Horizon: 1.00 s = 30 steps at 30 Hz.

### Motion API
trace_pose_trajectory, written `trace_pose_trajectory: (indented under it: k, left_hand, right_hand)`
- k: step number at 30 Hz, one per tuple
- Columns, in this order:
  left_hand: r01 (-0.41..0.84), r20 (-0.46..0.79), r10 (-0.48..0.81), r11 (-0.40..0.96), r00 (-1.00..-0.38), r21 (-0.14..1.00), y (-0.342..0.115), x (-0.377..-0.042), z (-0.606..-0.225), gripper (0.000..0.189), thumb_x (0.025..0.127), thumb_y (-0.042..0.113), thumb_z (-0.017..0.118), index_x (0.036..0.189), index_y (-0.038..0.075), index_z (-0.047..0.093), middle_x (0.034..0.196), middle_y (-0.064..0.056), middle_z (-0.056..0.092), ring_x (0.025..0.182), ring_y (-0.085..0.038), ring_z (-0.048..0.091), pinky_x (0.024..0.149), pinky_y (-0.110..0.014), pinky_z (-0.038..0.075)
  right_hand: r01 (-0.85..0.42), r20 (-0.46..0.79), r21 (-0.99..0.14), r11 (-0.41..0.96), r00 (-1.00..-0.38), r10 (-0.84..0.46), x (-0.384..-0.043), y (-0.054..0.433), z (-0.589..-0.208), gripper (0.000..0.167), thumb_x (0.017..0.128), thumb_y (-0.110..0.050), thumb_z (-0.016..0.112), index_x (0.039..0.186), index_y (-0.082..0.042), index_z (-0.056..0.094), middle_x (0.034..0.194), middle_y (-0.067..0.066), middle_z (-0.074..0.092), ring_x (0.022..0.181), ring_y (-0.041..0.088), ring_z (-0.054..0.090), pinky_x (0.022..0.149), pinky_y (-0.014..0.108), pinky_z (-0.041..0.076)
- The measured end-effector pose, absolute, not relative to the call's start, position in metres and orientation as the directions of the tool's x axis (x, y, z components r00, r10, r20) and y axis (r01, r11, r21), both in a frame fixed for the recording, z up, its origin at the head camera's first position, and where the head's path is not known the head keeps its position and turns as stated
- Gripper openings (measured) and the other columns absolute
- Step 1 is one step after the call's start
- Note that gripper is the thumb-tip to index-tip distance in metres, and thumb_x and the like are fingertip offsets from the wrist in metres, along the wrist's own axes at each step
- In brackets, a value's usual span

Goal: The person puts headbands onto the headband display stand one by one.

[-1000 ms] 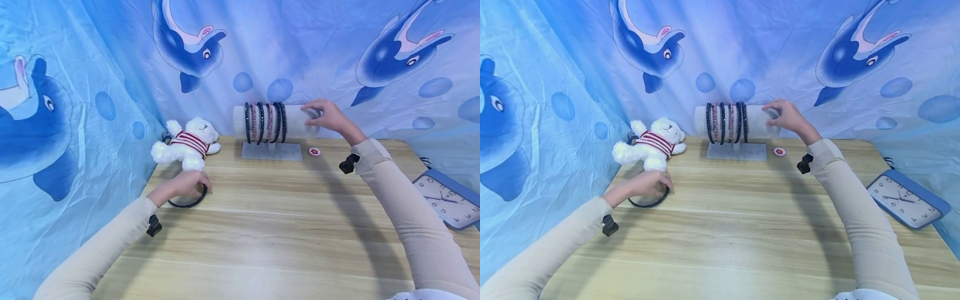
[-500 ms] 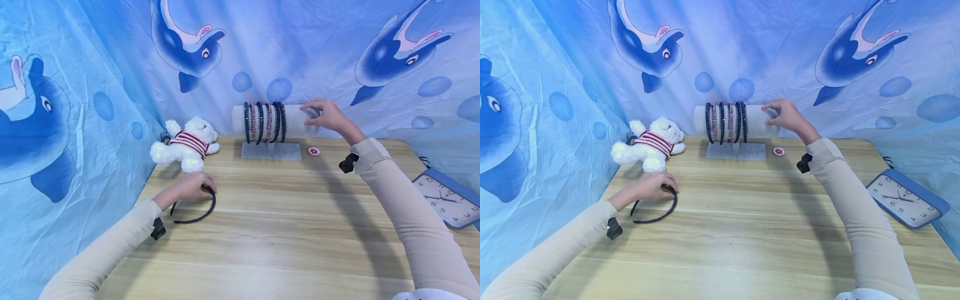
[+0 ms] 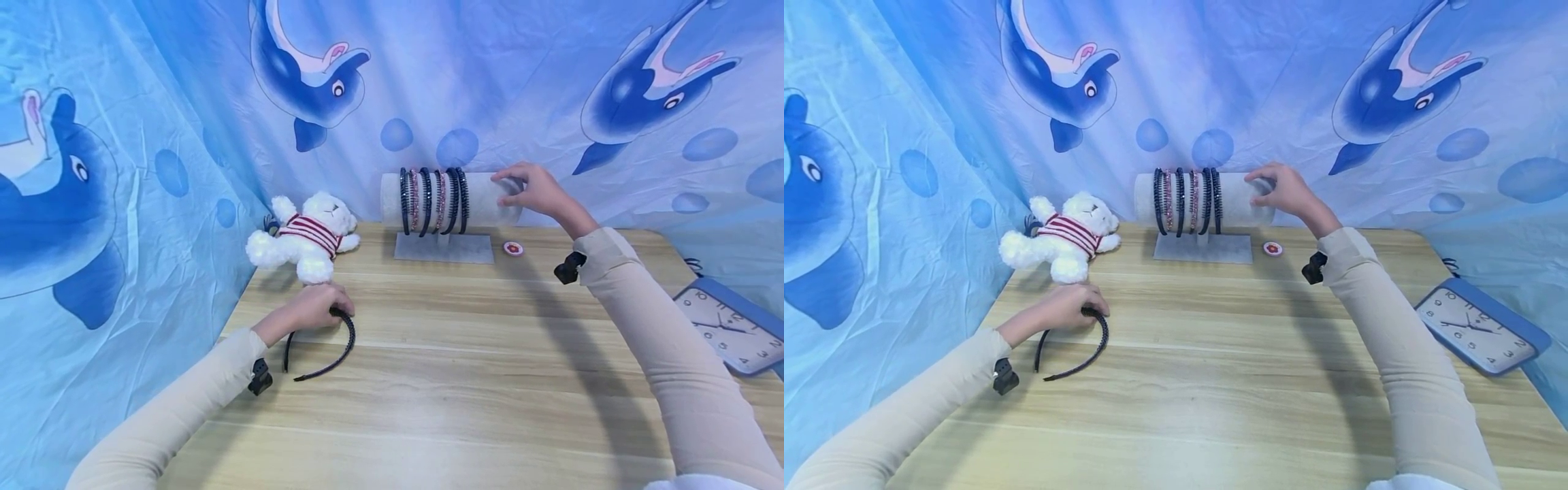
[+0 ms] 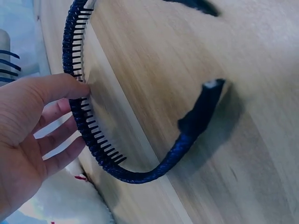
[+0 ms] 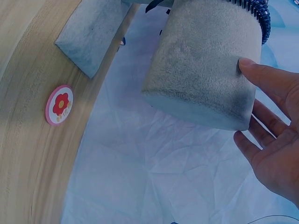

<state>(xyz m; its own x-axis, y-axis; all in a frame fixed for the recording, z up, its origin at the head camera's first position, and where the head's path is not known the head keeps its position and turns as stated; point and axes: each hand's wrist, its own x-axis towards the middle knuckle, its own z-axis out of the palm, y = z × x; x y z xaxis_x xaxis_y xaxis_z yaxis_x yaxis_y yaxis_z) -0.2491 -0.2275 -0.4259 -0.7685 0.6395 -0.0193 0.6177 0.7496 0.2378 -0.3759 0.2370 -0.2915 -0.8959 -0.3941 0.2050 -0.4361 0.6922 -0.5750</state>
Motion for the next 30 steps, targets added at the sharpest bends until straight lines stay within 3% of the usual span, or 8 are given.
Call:
trace_pose_trajectory:
  k: [10,19,24,27,30]
  left_hand:
    - [0.612,-0.108,0.672,0.719,-0.732,0.329,-0.222,-0.250,-0.419,0.025,0.078,0.006,0.081,0.099,0.018,0.080,0.094,0.005,0.073,0.087,-0.009,0.068,0.080,-0.028,0.058]
    - [0.502,-0.194,0.702,0.648,-0.685,0.573,-0.212,-0.258,-0.406,0.022,0.080,-0.001,0.078,0.102,0.002,0.077,0.094,-0.008,0.075,0.082,-0.011,0.069,0.071,-0.022,0.059]
    - [0.397,-0.255,0.674,0.652,-0.693,0.646,-0.209,-0.263,-0.393,0.025,0.082,-0.002,0.077,0.107,0.001,0.076,0.094,-0.011,0.074,0.074,-0.009,0.068,0.061,-0.039,0.062]
    - [0.349,-0.283,0.661,0.655,-0.695,0.670,-0.208,-0.265,-0.386,0.026,0.084,0.000,0.076,0.110,0.003,0.075,0.098,-0.013,0.075,0.072,-0.010,0.067,0.062,-0.052,0.062]
    - [0.293,-0.305,0.646,0.649,-0.700,0.702,-0.206,-0.265,-0.379,0.026,0.087,0.001,0.074,0.113,0.002,0.073,0.101,-0.018,0.075,0.075,-0.012,0.069,0.066,-0.054,0.063]
  right_hand:
    - [-0.421,0.185,-0.556,0.717,-0.903,-0.387,-0.376,0.237,-0.290,0.049,0.090,-0.006,0.075,0.137,0.000,0.061,0.147,0.026,0.050,0.140,0.045,0.040,0.116,0.062,0.034]
    - [-0.413,0.168,-0.537,0.735,-0.907,-0.387,-0.376,0.235,-0.286,0.050,0.090,-0.007,0.076,0.137,-0.001,0.061,0.147,0.026,0.050,0.140,0.045,0.040,0.116,0.062,0.034]
    - [-0.412,0.161,-0.534,0.738,-0.907,-0.390,-0.376,0.235,-0.284,0.050,0.090,-0.007,0.075,0.137,-0.001,0.061,0.149,0.027,0.049,0.141,0.046,0.038,0.117,0.064,0.033]
    - [-0.414,0.161,-0.535,0.736,-0.906,-0.392,-0.376,0.234,-0.284,0.050,0.090,-0.006,0.076,0.137,-0.001,0.061,0.150,0.026,0.048,0.143,0.046,0.037,0.118,0.063,0.033]
    - [-0.420,0.165,-0.528,0.738,-0.903,-0.396,-0.377,0.234,-0.284,0.050,0.089,-0.005,0.075,0.137,-0.001,0.061,0.149,0.026,0.050,0.143,0.045,0.038,0.116,0.063,0.035]
